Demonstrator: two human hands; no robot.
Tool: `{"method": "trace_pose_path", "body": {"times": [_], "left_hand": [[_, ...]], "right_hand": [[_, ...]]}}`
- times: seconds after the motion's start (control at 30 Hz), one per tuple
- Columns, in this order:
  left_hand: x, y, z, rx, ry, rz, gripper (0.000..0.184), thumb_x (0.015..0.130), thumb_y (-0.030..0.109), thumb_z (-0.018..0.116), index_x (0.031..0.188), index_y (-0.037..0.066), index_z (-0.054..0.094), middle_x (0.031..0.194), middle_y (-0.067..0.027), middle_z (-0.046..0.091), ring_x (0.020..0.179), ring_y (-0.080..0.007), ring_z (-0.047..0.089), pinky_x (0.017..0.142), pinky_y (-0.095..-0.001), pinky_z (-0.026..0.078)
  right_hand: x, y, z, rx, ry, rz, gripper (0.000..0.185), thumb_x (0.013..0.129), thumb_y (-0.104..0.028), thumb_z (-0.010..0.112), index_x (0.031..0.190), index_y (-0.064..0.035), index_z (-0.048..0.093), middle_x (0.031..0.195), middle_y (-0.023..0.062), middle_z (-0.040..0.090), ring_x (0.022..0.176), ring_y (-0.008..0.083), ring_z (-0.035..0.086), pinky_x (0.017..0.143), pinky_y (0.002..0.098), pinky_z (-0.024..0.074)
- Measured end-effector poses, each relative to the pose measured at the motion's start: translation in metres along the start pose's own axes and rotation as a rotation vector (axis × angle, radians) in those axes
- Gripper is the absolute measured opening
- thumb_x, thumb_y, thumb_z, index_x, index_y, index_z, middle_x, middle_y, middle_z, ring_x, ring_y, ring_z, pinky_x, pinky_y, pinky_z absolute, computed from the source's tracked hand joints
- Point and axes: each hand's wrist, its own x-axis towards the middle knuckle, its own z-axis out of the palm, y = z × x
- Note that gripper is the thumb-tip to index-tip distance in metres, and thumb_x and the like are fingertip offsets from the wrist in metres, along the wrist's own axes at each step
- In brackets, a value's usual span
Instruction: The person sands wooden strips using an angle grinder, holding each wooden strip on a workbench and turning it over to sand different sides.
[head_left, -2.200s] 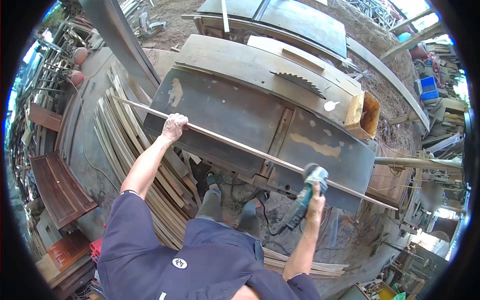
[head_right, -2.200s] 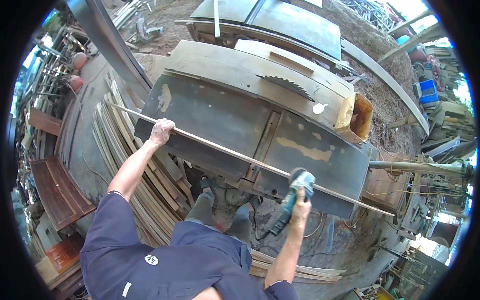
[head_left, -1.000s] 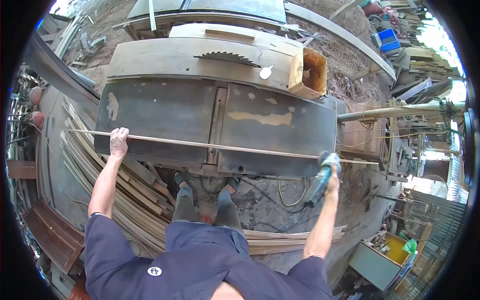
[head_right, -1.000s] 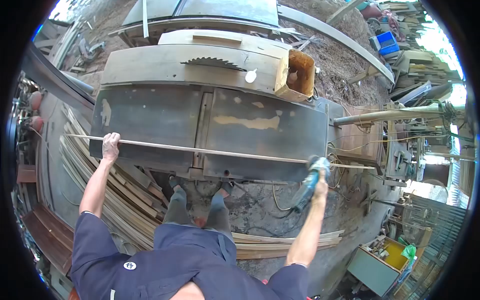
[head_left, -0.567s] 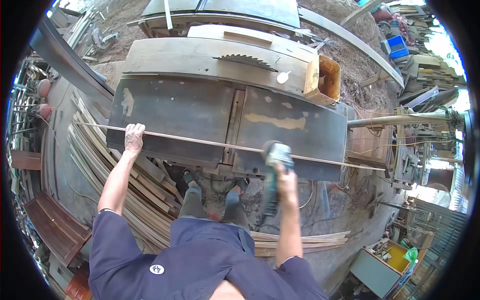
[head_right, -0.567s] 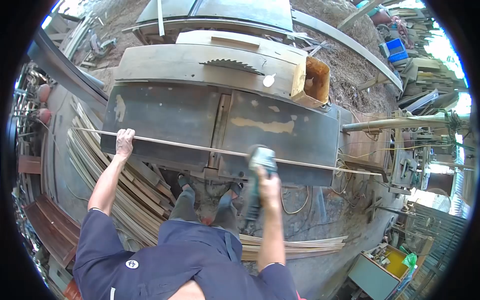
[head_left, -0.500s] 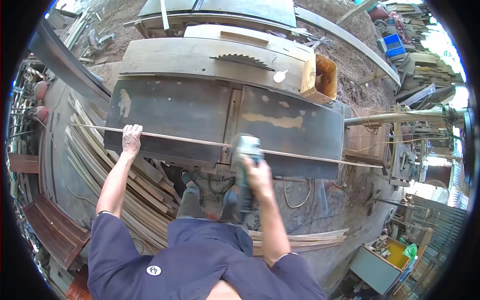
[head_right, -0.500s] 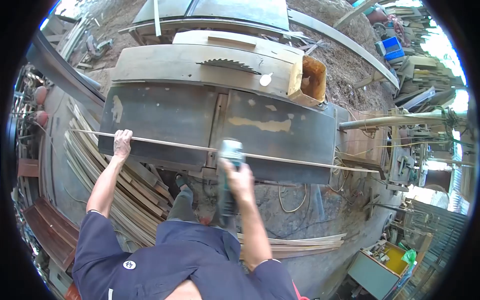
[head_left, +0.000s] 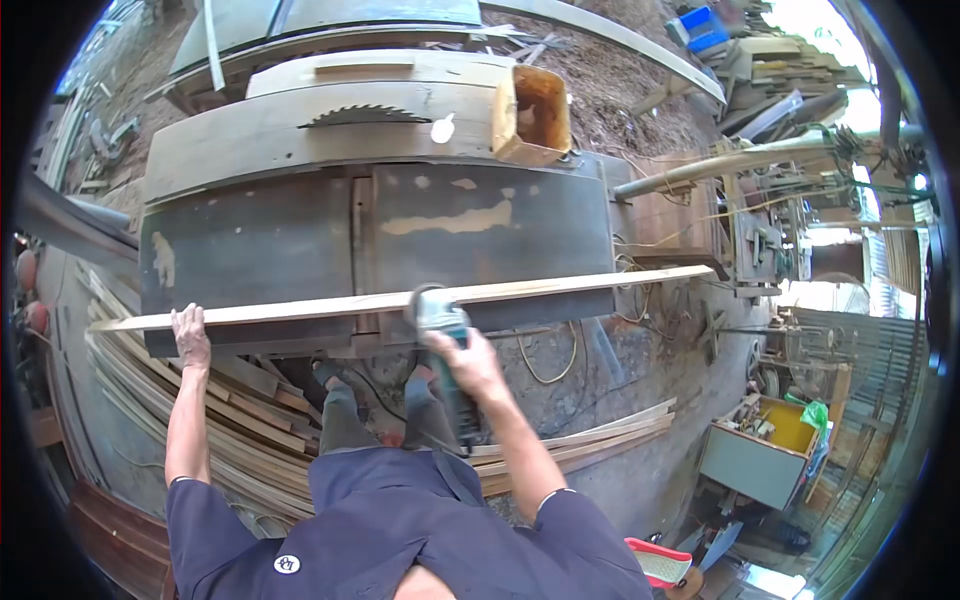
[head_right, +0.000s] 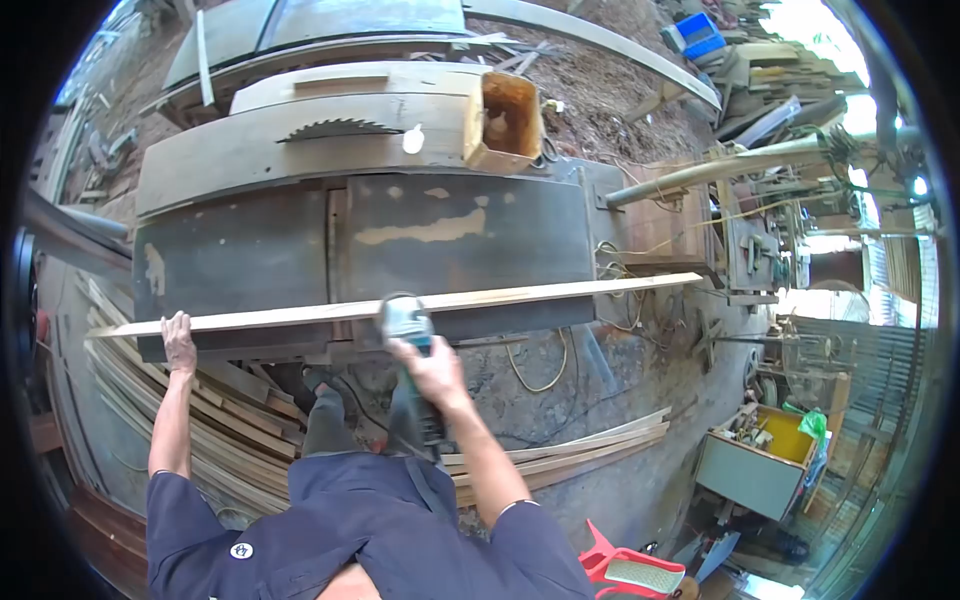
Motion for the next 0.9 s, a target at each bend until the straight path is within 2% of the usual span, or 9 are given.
{"method": "trace_pose_path", "body": {"times": [0.1, 0.13, 0.23, 0.3, 0.4, 0.47, 0.53, 0.77, 0.9], "left_hand": [[0.0, 0.005, -0.006, 0.022, -0.083, -0.035, 0.04, 0.085, -0.005, 0.052, 0.124, 0.003, 0.06, 0.131, -0.0141, 0.061, 0.129, -0.03, 0.055, 0.124, -0.0518, 0.026], [0.0, 0.006, -0.004, 0.025, -0.084, -0.029, 0.04, 0.085, -0.005, 0.052, 0.124, 0.003, 0.06, 0.131, -0.0141, 0.061, 0.129, -0.03, 0.055, 0.124, -0.0518, 0.026], [0.0, 0.009, 0.0, 0.059, -0.108, -0.097, 0.043, 0.086, -0.006, 0.051, 0.127, 0.002, 0.058, 0.136, -0.0146, 0.058, 0.134, -0.0295, 0.051, 0.124, -0.0541, 0.025], [0.005, 0.012, -0.006, 0.098, -0.222, -0.119, 0.045, 0.086, -0.006, 0.051, 0.131, 0.002, 0.055, 0.141, -0.015, 0.055, 0.138, -0.0293, 0.048, 0.124, -0.0565, 0.024], [0.009, 0.011, -0.002, 0.111, -0.261, -0.131, 0.038, 0.097, 0.005, 0.049, 0.134, 0.004, 0.057, 0.143, -0.0162, 0.056, 0.138, -0.031, 0.049, 0.119, -0.0548, 0.031], [0.006, 0.008, 0.003, 0.166, -0.212, -0.079, 0.035, 0.098, 0.009, 0.048, 0.131, 0.005, 0.06, 0.141, -0.0154, 0.059, 0.138, -0.0311, 0.05, 0.116, -0.0533, 0.035], [0.004, 0.014, 0.006, 0.406, -0.288, -0.035, 0.037, 0.098, 0.013, 0.049, 0.133, 0.009, 0.059, 0.146, -0.0117, 0.056, 0.141, -0.0289, 0.048, 0.117, -0.0576, 0.033], [0.005, 0.031, -0.002, 0.376, -0.132, -0.02, 0.03, 0.094, 0.013, 0.056, 0.122, 0.003, 0.056, 0.132, -0.0148, 0.057, 0.136, -0.0327, 0.051, 0.111, -0.0611, 0.041], [0.003, 0.033, 0.003, 0.429, -0.097, -0.007, 0.032, 0.096, 0.015, 0.055, 0.124, 0.001, 0.055, 0.13, -0.016, 0.055, 0.136, -0.035, 0.051, 0.11, -0.0573, 0.044]], "right_hand": [[0.021, 0.066, -0.095, 0.2, 0.188, 0.001, 0.062, 0.09, -0.058, 0.071, 0.113, 0.0, 0.07, 0.092, 0.008, 0.071, 0.079, 0.0157, 0.067, 0.069, 0.0319, 0.0546], [0.035, 0.09, -0.131, 0.331, 0.196, 0.073, 0.063, 0.09, -0.055, 0.074, 0.119, 0.001, 0.069, 0.102, 0.0077, 0.072, 0.085, 0.016, 0.066, 0.075, 0.0324, 0.0544], [0.065, 0.123, -0.226, 0.389, 0.465, 0.167, 0.065, 0.092, -0.058, 0.07, 0.116, 0.0022, 0.069, 0.092, 0.0064, 0.071, 0.079, 0.0164, 0.066, 0.069, 0.0307, 0.0544], [0.1, 0.166, -0.278, 0.641, 0.508, 0.151, 0.072, 0.092, -0.069, 0.06, 0.106, 0.001, 0.065, 0.074, 0.0073, 0.065, 0.059, 0.0213, 0.065, 0.057, 0.036, 0.0567], [0.119, 0.2, -0.324, 0.748, 0.366, 0.105, 0.074, 0.092, -0.074, 0.055, 0.106, -0.0018, 0.064, 0.07, 0.0066, 0.062, 0.057, 0.0234, 0.064, 0.056, 0.0372, 0.0572], [0.099, 0.178, -0.299, 0.76, 0.336, 0.136, 0.066, 0.09, -0.069, 0.063, 0.087, -0.0031, 0.064, 0.065, 0.0058, 0.058, 0.054, 0.023, 0.061, 0.053, 0.0349, 0.0544], [0.083, 0.149, -0.246, 0.625, 0.323, 0.137, 0.068, 0.089, -0.068, 0.066, 0.093, 0.0002, 0.068, 0.07, 0.0076, 0.064, 0.058, 0.0215, 0.064, 0.054, 0.0343, 0.0545], [0.027, 0.027, -0.01, 0.296, 0.039, 0.036, 0.058, 0.091, -0.053, 0.071, 0.114, 0.0011, 0.067, 0.086, 0.0078, 0.068, 0.072, 0.0159, 0.068, 0.061, 0.0321, 0.0546], [0.0, -0.063, 0.109, -0.023, -0.223, -0.055, 0.081, 0.083, -0.069, 0.067, 0.126, -0.0009, 0.066, 0.112, 0.0193, 0.072, 0.106, 0.0284, 0.07, 0.092, 0.0419, 0.0533]]}}
